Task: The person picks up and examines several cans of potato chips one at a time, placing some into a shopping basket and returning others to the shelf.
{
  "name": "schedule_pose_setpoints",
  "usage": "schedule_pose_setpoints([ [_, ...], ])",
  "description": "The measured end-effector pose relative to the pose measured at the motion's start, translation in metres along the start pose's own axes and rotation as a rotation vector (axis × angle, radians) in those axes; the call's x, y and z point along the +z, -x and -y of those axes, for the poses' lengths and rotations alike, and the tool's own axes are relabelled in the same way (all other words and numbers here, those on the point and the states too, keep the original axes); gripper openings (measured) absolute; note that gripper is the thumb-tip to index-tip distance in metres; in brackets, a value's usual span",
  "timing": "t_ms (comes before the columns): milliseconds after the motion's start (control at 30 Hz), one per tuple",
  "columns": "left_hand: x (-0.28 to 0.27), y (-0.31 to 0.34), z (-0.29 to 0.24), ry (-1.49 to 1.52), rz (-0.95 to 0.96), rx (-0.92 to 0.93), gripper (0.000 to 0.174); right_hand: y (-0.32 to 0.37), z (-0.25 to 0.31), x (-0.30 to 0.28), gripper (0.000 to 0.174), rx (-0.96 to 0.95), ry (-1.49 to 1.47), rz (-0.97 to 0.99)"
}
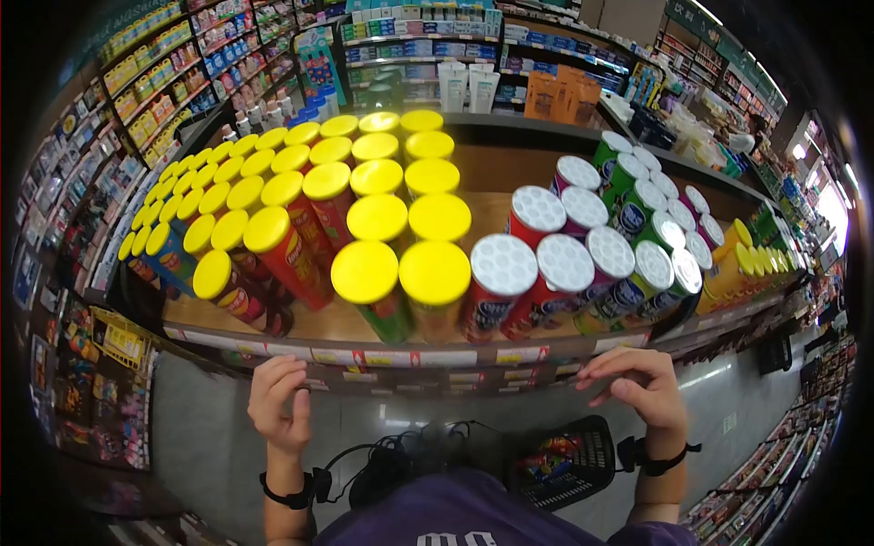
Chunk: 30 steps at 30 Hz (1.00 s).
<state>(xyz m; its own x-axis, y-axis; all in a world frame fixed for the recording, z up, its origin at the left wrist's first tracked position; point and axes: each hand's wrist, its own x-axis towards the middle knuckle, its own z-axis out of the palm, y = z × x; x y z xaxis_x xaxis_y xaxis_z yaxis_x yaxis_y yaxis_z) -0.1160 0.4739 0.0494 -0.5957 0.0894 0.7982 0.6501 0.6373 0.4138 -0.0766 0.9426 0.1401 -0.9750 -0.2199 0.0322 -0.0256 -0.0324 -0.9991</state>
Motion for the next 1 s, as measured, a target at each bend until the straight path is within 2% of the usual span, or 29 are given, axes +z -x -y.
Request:
schedule_pose_setpoints([
  [167,-0.027,0.038,-0.001,-0.010,-0.026,-0.109,0.018,0.088,-0.089,-0.002,0.027,0.036,-0.160,-0.308],
  [267,-0.043,0.049,-0.008,0.044,-0.020,-0.114,0.017,0.136,-0.137,0.014,0.025,0.148,-0.270,-0.518],
  [367,-0.060,0.067,-0.020,0.117,0.015,-0.125,0.015,0.175,-0.170,0.039,0.025,0.230,-0.304,-0.633],
  [500,-0.078,0.107,-0.024,0.168,0.038,-0.125,0.014,0.225,-0.183,0.072,0.025,0.285,-0.294,-0.692],
  [667,-0.094,0.159,-0.043,0.223,0.068,-0.260,0.014,0.306,-0.194,0.105,0.029,0.396,-0.211,-0.769],
  [767,-0.093,0.183,-0.053,0.321,0.076,-0.364,0.015,0.354,-0.204,0.106,0.031,0.433,-0.184,-0.878],
  [1000,-0.086,0.198,-0.088,0.297,0.185,-0.347,0.017,0.431,-0.247,0.079,0.031,0.459,-0.213,-1.104],
])
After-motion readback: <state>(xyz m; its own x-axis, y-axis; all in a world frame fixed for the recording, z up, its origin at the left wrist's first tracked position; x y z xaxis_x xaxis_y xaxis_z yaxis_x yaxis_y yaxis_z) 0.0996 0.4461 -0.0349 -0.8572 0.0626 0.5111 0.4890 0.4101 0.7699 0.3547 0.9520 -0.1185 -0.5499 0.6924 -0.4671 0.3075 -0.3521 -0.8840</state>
